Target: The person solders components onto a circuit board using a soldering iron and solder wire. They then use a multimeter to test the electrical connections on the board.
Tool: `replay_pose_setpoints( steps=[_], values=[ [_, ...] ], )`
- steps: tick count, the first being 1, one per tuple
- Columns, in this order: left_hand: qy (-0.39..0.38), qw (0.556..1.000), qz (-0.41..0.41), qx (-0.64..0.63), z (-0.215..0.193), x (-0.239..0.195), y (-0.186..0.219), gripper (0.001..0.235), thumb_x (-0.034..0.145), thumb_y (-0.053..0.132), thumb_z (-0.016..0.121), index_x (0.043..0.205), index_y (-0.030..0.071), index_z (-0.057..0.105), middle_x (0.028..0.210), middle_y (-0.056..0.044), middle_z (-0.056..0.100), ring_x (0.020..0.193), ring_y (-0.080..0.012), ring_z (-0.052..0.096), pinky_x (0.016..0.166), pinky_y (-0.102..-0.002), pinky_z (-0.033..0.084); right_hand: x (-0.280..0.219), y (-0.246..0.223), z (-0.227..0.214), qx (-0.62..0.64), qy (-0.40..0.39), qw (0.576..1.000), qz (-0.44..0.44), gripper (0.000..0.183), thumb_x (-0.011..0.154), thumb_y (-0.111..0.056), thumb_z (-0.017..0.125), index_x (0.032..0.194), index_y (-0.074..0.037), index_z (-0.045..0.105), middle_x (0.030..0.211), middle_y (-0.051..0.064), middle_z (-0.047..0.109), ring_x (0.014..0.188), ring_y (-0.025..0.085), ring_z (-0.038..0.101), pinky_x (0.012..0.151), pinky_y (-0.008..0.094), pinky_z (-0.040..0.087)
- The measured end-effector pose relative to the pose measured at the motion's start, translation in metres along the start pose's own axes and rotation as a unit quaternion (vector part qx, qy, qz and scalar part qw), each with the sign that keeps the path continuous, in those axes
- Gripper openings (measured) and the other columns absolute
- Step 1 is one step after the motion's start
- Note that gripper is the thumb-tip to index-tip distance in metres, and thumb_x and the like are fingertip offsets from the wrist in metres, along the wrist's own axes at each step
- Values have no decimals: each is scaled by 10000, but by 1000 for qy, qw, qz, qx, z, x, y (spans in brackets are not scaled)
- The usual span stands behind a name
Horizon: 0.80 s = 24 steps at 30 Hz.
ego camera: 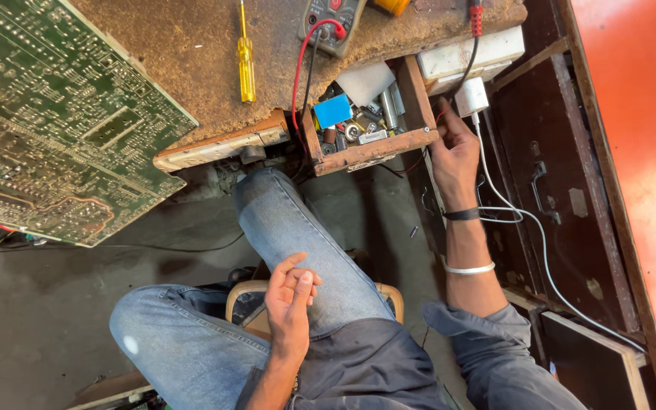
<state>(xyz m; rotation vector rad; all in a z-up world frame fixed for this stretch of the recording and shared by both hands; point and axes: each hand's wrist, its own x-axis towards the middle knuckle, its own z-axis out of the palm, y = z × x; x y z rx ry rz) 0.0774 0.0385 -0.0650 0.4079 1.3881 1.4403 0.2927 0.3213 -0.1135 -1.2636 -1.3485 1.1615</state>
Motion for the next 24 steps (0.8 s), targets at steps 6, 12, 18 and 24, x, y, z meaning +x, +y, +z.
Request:
replay_pose_setpoints(
  steps=[6,12,18,24],
  values=[
    [5,1000,-1,0,-1,-1,-2,376,986,148,617,1335,12,582,860,-32,676,746,-89,538,662,-232,429,1,-6,4,195,14,976,97,424,972,-65,675,1356,75,564,1103,60,756,939,107,701,842,242,565],
    [14,1000,-5,1,-4,2,-4,378,986,145,622,1338,14,580,867,-38,684,747,-90,545,660,-232,430,1,-19,-13,285,16,941,182,225,990,-80,686,1164,62,707,949,61,742,774,109,643,704,250,515],
    [7,1000,-10,-6,-1,2,-10,387,986,135,623,1350,15,572,871,-36,677,746,-90,542,663,-232,432,4,-23,-21,308,-26,920,241,197,982,-116,666,1110,25,719,716,-39,622,623,69,557,582,249,442],
    [6,1000,-7,16,1,2,-6,392,986,131,614,1358,15,566,872,-36,677,757,-88,544,676,-233,440,17,-25,-22,383,-29,869,312,83,1014,-125,640,1038,-47,660,665,-45,620,596,72,576,563,239,434]
  ],
)
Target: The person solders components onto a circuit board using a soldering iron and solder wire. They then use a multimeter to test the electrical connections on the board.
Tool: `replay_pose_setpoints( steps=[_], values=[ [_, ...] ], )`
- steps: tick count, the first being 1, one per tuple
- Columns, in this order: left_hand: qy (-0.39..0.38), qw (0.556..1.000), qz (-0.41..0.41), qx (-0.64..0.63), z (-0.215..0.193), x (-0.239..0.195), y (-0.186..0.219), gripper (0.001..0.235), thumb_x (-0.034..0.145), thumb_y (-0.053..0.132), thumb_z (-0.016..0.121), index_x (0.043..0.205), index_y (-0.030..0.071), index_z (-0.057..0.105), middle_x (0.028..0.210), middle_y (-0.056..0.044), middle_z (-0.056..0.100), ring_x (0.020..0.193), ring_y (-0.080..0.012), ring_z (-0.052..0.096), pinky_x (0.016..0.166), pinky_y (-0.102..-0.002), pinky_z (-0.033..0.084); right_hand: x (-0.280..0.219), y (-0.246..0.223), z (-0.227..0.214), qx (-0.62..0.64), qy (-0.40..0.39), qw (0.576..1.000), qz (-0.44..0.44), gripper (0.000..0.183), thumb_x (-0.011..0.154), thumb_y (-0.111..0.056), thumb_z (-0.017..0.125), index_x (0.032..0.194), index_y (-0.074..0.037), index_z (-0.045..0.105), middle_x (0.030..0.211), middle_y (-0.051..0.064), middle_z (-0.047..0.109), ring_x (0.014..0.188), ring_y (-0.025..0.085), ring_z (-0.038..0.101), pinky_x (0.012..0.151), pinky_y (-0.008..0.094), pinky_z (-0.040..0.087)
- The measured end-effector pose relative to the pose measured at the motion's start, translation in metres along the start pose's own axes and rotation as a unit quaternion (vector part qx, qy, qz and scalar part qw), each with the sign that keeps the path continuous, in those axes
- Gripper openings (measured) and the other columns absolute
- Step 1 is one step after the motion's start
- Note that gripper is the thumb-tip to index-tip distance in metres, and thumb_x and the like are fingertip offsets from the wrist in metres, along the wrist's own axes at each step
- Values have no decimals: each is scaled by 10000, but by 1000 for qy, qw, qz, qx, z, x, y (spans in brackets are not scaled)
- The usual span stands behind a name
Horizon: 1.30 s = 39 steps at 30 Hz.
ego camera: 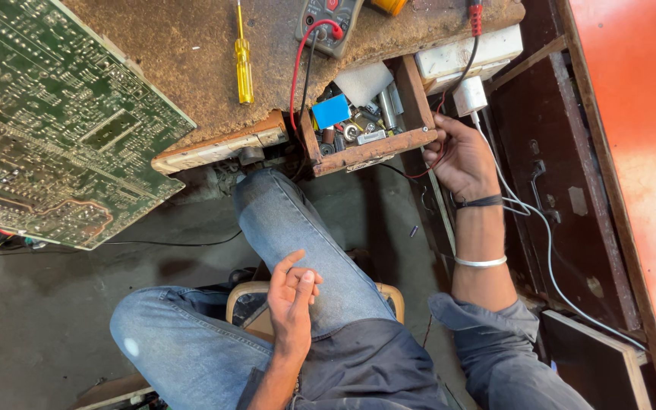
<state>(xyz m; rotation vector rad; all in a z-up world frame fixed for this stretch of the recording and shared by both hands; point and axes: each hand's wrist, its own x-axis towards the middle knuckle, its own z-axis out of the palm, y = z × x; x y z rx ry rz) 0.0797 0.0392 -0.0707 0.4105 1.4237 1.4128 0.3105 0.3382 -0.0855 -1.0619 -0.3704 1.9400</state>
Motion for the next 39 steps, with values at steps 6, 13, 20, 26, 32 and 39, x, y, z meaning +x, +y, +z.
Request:
replay_pose_setpoints(
  steps=[6,13,20,26,32,39],
  values=[
    [5,1000,1,-12,-1,-1,0,416,974,119,628,1368,6,557,874,-36,671,744,-87,527,670,-235,433,6,2,-4,35,13,999,3,103,1002,-102,625,1084,-42,637,659,-47,630,566,67,574,535,225,421],
    [1,1000,5,1,-1,0,-2,429,967,137,656,1366,11,557,873,-35,676,739,-82,524,669,-230,424,11,-1,-7,23,35,999,6,82,973,-98,641,1040,-53,635,634,-50,603,534,76,531,521,230,412],
    [-6,1000,16,-5,-1,2,-5,435,967,137,662,1371,15,557,875,-29,674,749,-80,530,681,-228,424,2,-1,-3,28,-14,999,-16,159,988,-146,642,1082,-18,654,624,-83,518,564,64,447,545,221,377],
    [-6,1000,19,-1,-3,3,-6,447,963,154,669,1370,7,557,879,-25,674,750,-81,528,677,-236,426,5,9,2,68,-20,996,-58,200,1013,-178,661,1129,-17,661,644,-78,502,577,61,451,535,217,369],
    [1,1000,12,4,-3,3,-5,448,963,165,668,1370,12,560,874,-26,681,754,-81,542,684,-236,435,17,22,6,168,70,973,-138,162,986,-86,669,1124,-2,658,873,36,738,733,80,642,696,236,574],
    [3,1000,10,-4,-9,2,-9,449,959,149,673,1371,13,556,876,-24,673,748,-78,532,677,-232,429,19,34,-11,30,76,971,-223,115,979,-75,749,1056,-23,680,837,42,705,695,108,669,603,234,548]
  ],
)
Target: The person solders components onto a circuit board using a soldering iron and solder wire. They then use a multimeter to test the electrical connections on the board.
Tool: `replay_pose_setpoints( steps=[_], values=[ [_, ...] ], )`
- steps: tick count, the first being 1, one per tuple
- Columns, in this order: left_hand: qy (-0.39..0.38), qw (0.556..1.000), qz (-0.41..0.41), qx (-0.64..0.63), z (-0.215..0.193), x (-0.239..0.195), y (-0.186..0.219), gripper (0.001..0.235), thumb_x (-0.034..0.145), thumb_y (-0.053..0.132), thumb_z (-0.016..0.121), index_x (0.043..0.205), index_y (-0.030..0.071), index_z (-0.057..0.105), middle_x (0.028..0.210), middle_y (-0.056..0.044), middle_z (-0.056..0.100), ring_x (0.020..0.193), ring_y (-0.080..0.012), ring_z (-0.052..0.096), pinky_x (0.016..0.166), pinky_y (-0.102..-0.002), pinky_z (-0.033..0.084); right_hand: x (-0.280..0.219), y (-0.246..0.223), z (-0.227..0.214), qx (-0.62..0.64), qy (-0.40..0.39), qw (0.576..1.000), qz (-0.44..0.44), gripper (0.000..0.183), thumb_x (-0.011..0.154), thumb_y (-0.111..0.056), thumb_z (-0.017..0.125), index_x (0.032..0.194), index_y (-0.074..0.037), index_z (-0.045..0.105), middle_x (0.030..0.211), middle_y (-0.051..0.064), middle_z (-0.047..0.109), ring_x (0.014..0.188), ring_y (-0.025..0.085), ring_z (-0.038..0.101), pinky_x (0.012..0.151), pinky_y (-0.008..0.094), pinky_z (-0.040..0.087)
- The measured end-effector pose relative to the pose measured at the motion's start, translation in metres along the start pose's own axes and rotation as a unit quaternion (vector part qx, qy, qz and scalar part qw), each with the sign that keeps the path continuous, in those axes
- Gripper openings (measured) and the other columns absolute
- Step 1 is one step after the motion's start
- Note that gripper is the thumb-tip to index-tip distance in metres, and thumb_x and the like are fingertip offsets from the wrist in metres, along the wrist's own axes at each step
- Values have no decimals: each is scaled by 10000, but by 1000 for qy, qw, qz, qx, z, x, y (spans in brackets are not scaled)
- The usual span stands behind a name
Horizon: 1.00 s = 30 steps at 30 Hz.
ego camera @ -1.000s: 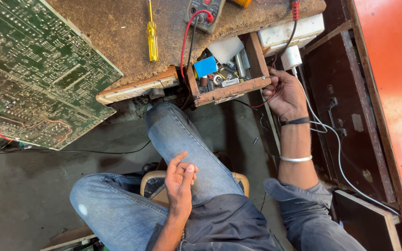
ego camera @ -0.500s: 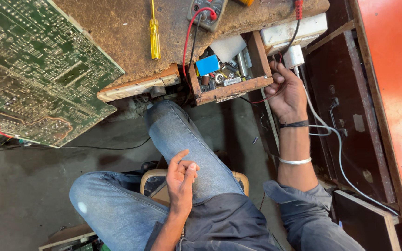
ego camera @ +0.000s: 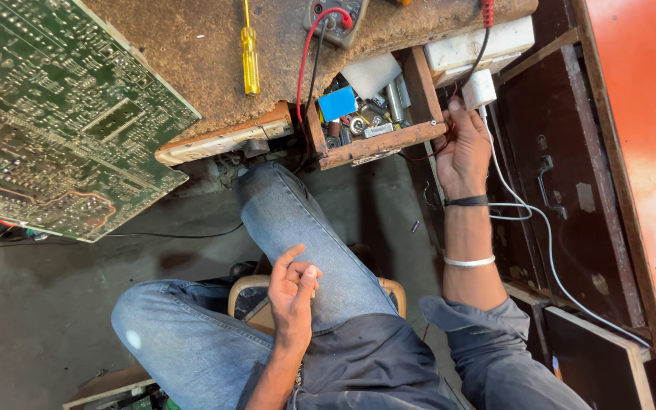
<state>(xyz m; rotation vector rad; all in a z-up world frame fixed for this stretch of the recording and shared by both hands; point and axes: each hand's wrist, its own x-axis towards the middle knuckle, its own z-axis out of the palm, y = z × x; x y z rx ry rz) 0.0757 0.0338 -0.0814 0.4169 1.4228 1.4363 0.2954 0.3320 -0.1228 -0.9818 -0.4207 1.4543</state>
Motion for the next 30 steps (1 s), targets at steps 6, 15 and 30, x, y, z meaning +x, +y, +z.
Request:
replay_pose_setpoints(
  steps=[6,15,30],
  values=[
    [-6,1000,10,4,2,2,-1,424,968,142,667,1360,15,566,868,-24,673,743,-75,534,669,-226,431,0,0,10,-39,-2,998,-45,202,959,-75,769,1126,8,693,870,59,719,721,128,683,625,252,566],
    [-3,1000,5,-9,1,1,-2,425,966,134,668,1362,20,565,874,-19,666,739,-71,529,658,-222,424,-1,0,26,1,4,999,32,235,952,-89,723,1143,40,675,1067,115,750,936,201,748,831,334,636],
    [9,999,1,-36,-12,4,-1,433,954,125,657,1361,9,568,853,-15,651,713,-68,516,611,-222,404,21,22,11,-125,-37,984,-117,176,1013,-123,679,1114,21,687,1045,83,748,937,146,725,853,286,600]
  ],
)
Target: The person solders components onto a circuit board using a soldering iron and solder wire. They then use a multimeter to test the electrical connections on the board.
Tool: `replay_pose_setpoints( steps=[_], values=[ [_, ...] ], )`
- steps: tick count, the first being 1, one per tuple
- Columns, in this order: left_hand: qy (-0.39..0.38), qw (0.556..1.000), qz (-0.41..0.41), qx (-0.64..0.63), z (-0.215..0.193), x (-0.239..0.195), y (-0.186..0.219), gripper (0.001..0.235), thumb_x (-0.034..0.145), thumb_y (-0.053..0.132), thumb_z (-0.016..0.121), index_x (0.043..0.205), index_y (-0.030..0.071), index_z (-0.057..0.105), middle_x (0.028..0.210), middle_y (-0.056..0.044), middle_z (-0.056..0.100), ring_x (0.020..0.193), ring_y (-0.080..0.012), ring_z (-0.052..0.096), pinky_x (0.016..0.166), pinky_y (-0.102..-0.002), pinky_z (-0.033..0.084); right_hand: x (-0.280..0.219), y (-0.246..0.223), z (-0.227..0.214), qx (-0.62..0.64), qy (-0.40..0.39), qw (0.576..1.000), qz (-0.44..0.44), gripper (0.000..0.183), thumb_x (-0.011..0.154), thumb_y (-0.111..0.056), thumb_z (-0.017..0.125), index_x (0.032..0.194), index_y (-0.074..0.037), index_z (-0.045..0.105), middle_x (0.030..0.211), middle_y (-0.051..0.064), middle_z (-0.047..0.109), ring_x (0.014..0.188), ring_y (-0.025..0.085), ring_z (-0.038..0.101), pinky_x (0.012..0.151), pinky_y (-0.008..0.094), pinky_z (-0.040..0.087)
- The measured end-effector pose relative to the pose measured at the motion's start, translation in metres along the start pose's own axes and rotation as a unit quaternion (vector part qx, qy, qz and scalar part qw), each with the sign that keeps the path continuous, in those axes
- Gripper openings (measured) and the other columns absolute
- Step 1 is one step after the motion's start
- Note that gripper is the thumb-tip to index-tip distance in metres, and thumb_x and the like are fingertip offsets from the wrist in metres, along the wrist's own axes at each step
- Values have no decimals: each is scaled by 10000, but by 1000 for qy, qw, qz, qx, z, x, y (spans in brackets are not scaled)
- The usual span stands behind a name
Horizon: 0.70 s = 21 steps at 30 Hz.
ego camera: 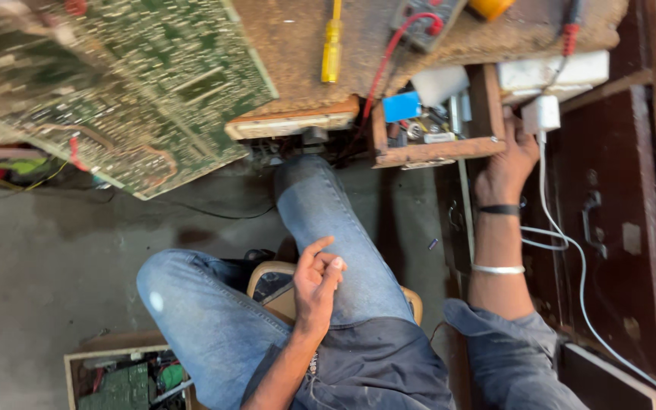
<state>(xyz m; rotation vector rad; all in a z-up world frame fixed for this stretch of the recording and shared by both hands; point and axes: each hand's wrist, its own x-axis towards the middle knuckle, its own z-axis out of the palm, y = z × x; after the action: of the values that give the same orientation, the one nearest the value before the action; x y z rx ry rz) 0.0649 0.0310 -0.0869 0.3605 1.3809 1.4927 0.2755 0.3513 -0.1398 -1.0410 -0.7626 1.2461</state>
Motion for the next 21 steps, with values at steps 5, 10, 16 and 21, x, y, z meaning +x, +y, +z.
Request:
replay_pose_setpoints(
  steps=[5,10,16,21],
  values=[
    [7,999,19,-38,-6,4,-6,401,963,103,650,1343,4,572,869,-12,647,736,-61,530,642,-208,421,-23,-17,-6,-64,-23,998,-10,280,1140,-228,619,1188,39,689,1049,70,704,910,123,637,818,274,519],
    [48,998,30,-39,-23,8,-2,338,969,114,656,1286,5,617,875,-13,655,723,-61,527,641,-206,430,-98,-6,-3,-147,78,977,-131,251,1105,-239,624,1173,3,619,1010,5,634,850,76,571,775,233,492],
    [55,997,9,-55,-22,11,-2,298,952,113,654,1234,16,658,860,-7,647,711,-60,520,628,-207,415,-179,77,23,-222,-203,923,238,466,981,-135,667,1426,-24,580,884,116,698,648,113,580,566,235,448],
    [-10,997,52,-51,-9,10,-10,273,973,109,653,1223,1,665,901,0,649,799,-57,564,730,-214,474,-117,146,79,-285,-205,934,69,426,1022,-180,669,1410,-57,540,1001,80,683,839,152,632,680,308,472]
  ],
)
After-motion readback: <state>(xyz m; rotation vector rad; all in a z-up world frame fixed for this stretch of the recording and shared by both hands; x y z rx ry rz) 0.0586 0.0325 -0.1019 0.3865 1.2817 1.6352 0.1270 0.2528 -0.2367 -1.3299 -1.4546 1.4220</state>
